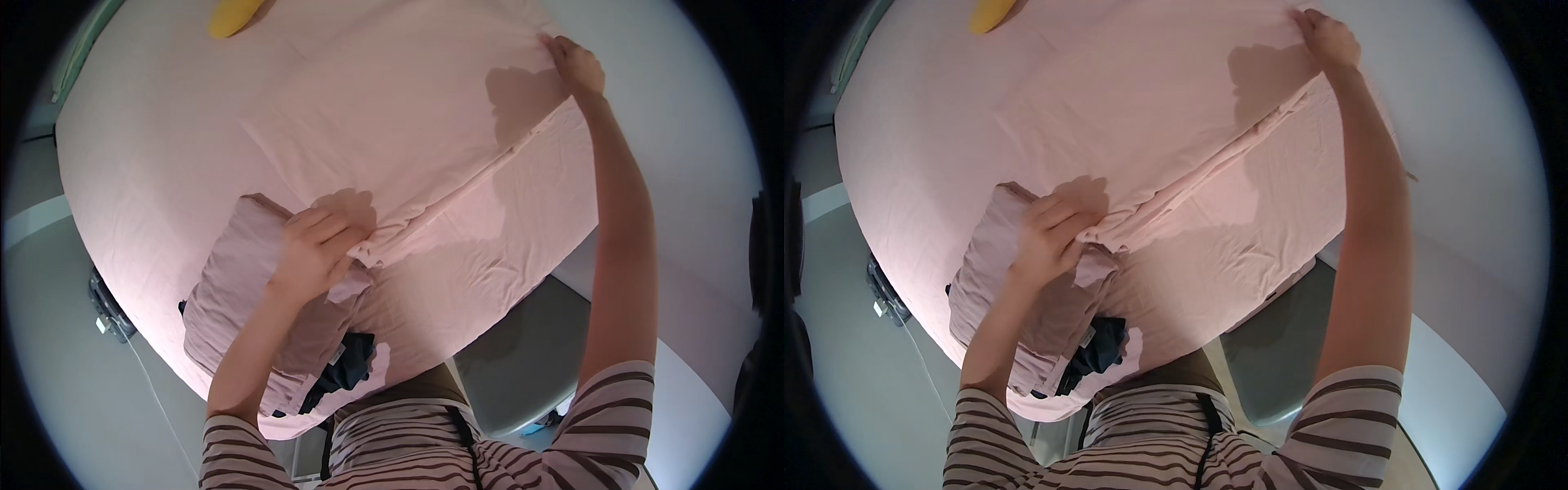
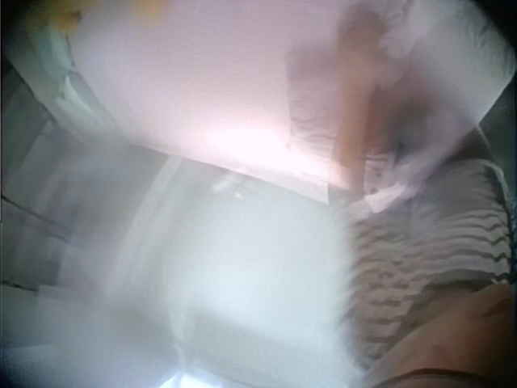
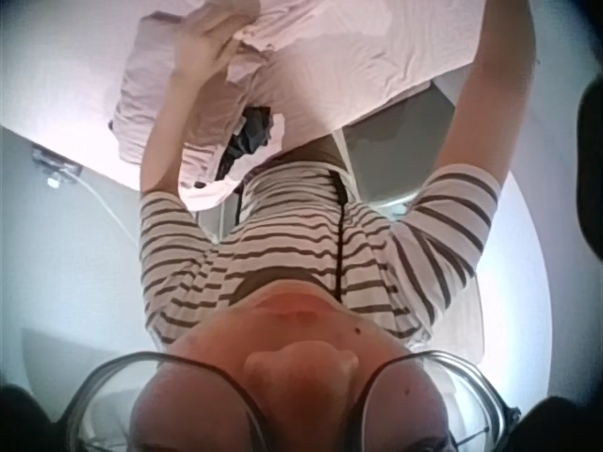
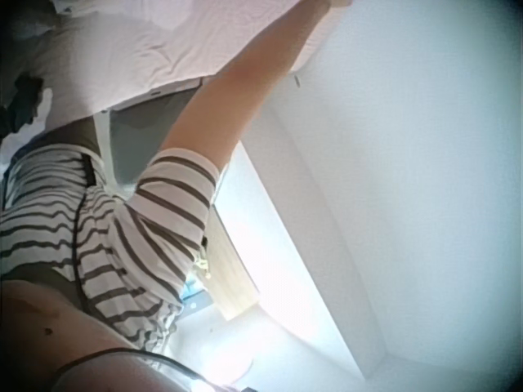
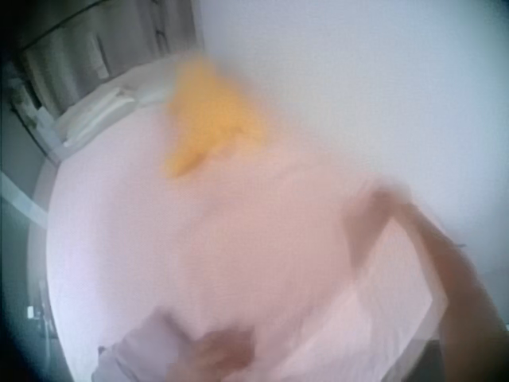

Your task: The person folds a striped shirt and a pink garment on a bed, then places the folded items into a suitcase. The person handles the clothes by hand, smoothing and folding them before packing.

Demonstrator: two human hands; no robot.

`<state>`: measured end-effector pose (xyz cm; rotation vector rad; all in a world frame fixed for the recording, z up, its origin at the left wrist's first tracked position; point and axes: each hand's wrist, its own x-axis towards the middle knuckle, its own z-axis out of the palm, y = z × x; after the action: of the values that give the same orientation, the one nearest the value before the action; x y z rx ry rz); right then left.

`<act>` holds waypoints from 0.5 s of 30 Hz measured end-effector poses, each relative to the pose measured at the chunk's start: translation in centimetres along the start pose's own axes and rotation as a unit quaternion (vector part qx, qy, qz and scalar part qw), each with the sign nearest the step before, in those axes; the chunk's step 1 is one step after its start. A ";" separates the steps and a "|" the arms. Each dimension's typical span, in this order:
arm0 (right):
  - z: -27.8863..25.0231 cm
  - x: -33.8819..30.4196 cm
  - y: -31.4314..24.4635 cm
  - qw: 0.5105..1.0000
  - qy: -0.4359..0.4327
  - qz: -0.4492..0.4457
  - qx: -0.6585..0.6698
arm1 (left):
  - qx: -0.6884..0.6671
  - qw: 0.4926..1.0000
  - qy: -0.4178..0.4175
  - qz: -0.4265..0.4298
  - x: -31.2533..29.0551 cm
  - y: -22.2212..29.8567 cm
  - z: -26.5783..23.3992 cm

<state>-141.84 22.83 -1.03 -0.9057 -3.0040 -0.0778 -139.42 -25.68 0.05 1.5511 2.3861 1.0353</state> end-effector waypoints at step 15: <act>9.3 -0.5 1.8 0.939 -0.218 0.053 0.260 | 0.057 0.996 -0.055 -0.030 3.8 -2.4 2.8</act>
<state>-140.28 24.47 -10.21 -1.1217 -3.0580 0.9901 -141.81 -21.71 -2.53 1.5199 2.4388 0.7942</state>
